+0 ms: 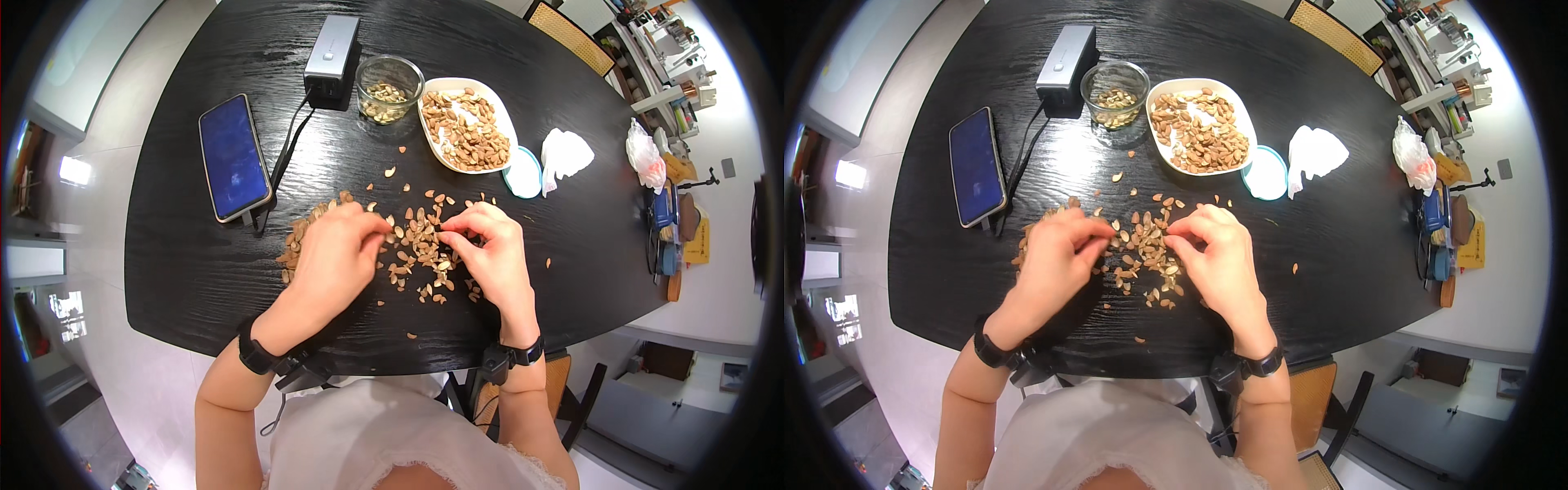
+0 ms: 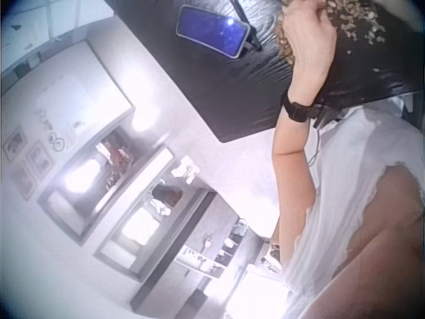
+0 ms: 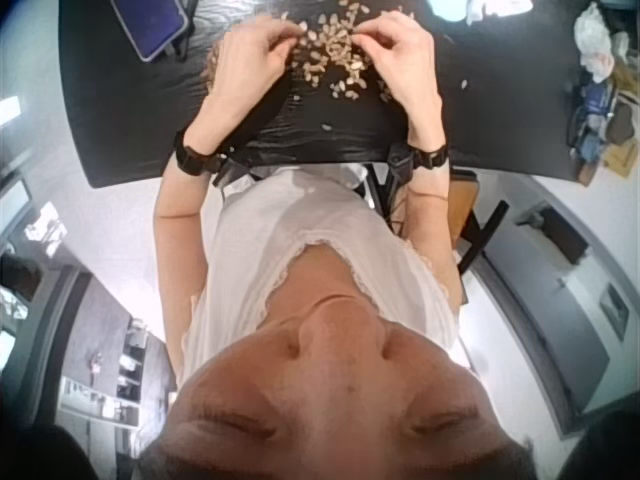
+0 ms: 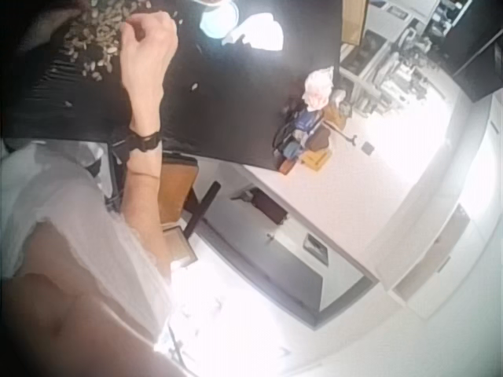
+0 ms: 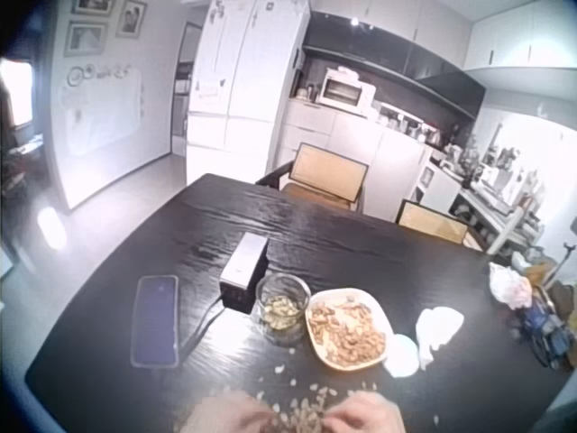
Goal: Peeling melon seeds and placing the kernels into a small glass bowl.
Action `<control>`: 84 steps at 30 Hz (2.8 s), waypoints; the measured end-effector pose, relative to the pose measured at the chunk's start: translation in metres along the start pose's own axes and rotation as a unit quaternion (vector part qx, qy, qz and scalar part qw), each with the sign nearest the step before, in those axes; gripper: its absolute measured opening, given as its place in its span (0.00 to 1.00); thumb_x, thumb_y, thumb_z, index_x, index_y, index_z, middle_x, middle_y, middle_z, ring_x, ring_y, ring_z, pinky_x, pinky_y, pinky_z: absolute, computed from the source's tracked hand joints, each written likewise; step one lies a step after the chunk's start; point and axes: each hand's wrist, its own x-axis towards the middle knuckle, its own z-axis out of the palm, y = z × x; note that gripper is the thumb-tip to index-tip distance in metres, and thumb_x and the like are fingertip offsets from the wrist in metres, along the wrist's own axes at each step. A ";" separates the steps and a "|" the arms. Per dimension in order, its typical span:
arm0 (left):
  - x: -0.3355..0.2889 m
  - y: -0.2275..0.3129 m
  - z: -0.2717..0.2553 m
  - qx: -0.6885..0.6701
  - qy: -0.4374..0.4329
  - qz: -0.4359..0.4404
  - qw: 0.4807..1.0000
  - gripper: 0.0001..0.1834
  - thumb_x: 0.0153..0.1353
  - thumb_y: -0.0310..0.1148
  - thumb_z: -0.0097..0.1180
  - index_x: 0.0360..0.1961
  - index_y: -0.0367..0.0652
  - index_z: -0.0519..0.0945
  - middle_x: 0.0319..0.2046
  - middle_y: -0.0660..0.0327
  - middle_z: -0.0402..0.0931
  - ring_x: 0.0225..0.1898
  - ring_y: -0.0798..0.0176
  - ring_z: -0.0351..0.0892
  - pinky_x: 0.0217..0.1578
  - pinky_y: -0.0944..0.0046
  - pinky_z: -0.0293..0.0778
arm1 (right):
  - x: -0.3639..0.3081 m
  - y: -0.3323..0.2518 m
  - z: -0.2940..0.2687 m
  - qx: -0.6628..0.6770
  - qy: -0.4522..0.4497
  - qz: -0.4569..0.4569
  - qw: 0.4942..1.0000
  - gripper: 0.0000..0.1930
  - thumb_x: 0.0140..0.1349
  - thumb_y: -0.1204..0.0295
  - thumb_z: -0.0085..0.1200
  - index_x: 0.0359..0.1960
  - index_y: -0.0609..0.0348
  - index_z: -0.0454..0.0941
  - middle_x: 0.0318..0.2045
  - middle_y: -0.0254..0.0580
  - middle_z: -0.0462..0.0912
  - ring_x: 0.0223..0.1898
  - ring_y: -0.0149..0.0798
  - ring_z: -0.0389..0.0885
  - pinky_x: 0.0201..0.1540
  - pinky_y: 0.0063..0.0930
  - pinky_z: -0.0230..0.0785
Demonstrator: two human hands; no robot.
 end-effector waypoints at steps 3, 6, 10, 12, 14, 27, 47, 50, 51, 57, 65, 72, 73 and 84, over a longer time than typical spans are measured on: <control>0.006 0.000 -0.009 0.056 0.066 -0.024 0.996 0.09 0.51 0.18 0.58 0.35 0.38 0.83 0.21 0.58 0.69 0.21 0.61 0.69 0.24 0.64 0.65 | -0.001 0.005 0.003 -0.018 -0.009 -0.015 1.000 0.03 0.50 0.79 0.61 0.28 0.62 0.81 0.26 0.39 0.77 0.30 0.38 0.76 0.32 0.29 0.69; 0.008 0.003 -0.012 0.035 0.077 -0.031 0.996 0.10 0.51 0.18 0.58 0.36 0.38 0.83 0.21 0.58 0.68 0.20 0.63 0.68 0.24 0.65 0.64 | 0.000 0.000 0.004 -0.016 0.005 -0.022 1.000 0.03 0.50 0.79 0.60 0.29 0.61 0.81 0.27 0.39 0.77 0.30 0.39 0.76 0.32 0.29 0.69; 0.007 0.004 -0.008 0.042 0.043 -0.030 0.998 0.10 0.51 0.18 0.58 0.36 0.38 0.83 0.21 0.59 0.67 0.20 0.65 0.67 0.24 0.67 0.64 | 0.003 0.001 0.024 -0.041 0.050 -0.148 0.987 0.05 0.51 0.77 0.61 0.31 0.60 0.81 0.29 0.39 0.77 0.33 0.42 0.75 0.36 0.32 0.69; 0.006 0.002 -0.008 0.017 0.053 -0.038 0.998 0.09 0.52 0.19 0.59 0.36 0.38 0.83 0.21 0.61 0.69 0.21 0.69 0.67 0.25 0.70 0.64 | 0.004 -0.001 0.026 -0.064 0.031 -0.139 0.988 0.05 0.50 0.77 0.61 0.31 0.59 0.81 0.29 0.38 0.76 0.34 0.43 0.75 0.37 0.32 0.68; 0.008 0.005 -0.013 -0.033 0.054 -0.059 0.996 0.08 0.53 0.20 0.58 0.36 0.38 0.83 0.21 0.60 0.71 0.22 0.68 0.69 0.26 0.68 0.66 | 0.005 0.000 0.024 -0.075 0.052 -0.127 0.988 0.06 0.50 0.79 0.60 0.31 0.59 0.81 0.29 0.38 0.76 0.35 0.43 0.75 0.37 0.33 0.68; 0.013 0.005 -0.026 -0.306 -0.010 -0.195 0.932 0.12 0.62 0.29 0.55 0.43 0.33 0.81 0.34 0.65 0.79 0.35 0.77 0.73 0.40 0.75 0.68 | 0.000 -0.005 0.026 -0.024 0.009 -0.113 0.993 0.04 0.50 0.78 0.60 0.25 0.62 0.77 0.26 0.41 0.75 0.32 0.45 0.74 0.36 0.35 0.67; 0.014 0.003 -0.023 -0.312 -0.007 -0.199 0.929 0.12 0.64 0.30 0.54 0.44 0.34 0.81 0.36 0.64 0.80 0.37 0.77 0.74 0.42 0.74 0.69 | -0.019 -0.021 0.027 -0.173 -0.026 -0.147 0.974 0.05 0.47 0.75 0.60 0.26 0.59 0.77 0.24 0.41 0.76 0.28 0.46 0.77 0.31 0.37 0.71; 0.013 0.006 -0.021 -0.315 -0.008 -0.192 0.929 0.11 0.64 0.32 0.54 0.43 0.36 0.81 0.34 0.66 0.79 0.34 0.79 0.72 0.37 0.76 0.67 | -0.017 -0.016 0.024 -0.087 -0.025 -0.105 0.990 0.06 0.48 0.77 0.61 0.28 0.61 0.79 0.23 0.41 0.79 0.24 0.40 0.79 0.29 0.30 0.72; 0.012 0.008 -0.020 -0.308 -0.030 -0.196 0.930 0.11 0.65 0.33 0.53 0.41 0.37 0.82 0.33 0.68 0.79 0.32 0.80 0.70 0.35 0.77 0.65 | -0.015 -0.015 0.020 0.016 -0.035 -0.034 0.999 0.06 0.49 0.77 0.62 0.30 0.62 0.80 0.24 0.40 0.81 0.24 0.34 0.79 0.28 0.25 0.71; 0.003 0.021 -0.007 -0.429 -0.227 -0.211 0.849 0.20 0.72 0.44 0.41 0.35 0.40 0.78 0.22 0.73 0.62 0.26 0.77 0.58 0.30 0.78 0.59 | -0.008 -0.012 0.003 0.457 -0.046 0.143 0.877 0.06 0.58 0.80 0.59 0.36 0.66 0.81 0.30 0.37 0.83 0.28 0.24 0.79 0.31 0.14 0.71; -0.001 0.016 0.002 -0.538 -0.194 -0.237 0.785 0.13 0.70 0.41 0.47 0.34 0.44 0.75 0.27 0.73 0.67 0.28 0.79 0.61 0.29 0.77 0.60 | -0.009 -0.007 0.018 0.486 -0.061 0.055 0.870 0.04 0.57 0.84 0.57 0.34 0.67 0.80 0.35 0.40 0.77 0.37 0.29 0.76 0.41 0.21 0.69; 0.000 0.013 0.003 -0.538 -0.167 -0.195 0.803 0.07 0.66 0.34 0.54 0.36 0.43 0.74 0.31 0.71 0.69 0.31 0.78 0.63 0.34 0.76 0.62 | -0.006 -0.005 0.017 0.340 -0.029 -0.047 0.939 0.07 0.55 0.84 0.58 0.35 0.66 0.81 0.36 0.40 0.79 0.36 0.28 0.76 0.38 0.19 0.69; 0.000 0.014 0.003 -0.519 -0.159 -0.181 0.820 0.06 0.65 0.33 0.54 0.36 0.43 0.74 0.31 0.72 0.69 0.31 0.79 0.63 0.34 0.76 0.62 | -0.006 -0.005 0.017 0.340 -0.029 -0.047 0.939 0.07 0.55 0.84 0.58 0.35 0.66 0.81 0.36 0.40 0.79 0.36 0.28 0.76 0.38 0.19 0.69; -0.001 0.015 0.006 -0.427 -0.137 -0.154 0.880 0.06 0.67 0.31 0.50 0.39 0.39 0.75 0.31 0.70 0.69 0.31 0.79 0.63 0.33 0.77 0.60 | -0.011 -0.012 0.011 0.311 -0.021 0.009 0.950 0.04 0.55 0.83 0.59 0.32 0.67 0.81 0.32 0.39 0.80 0.33 0.27 0.75 0.35 0.18 0.68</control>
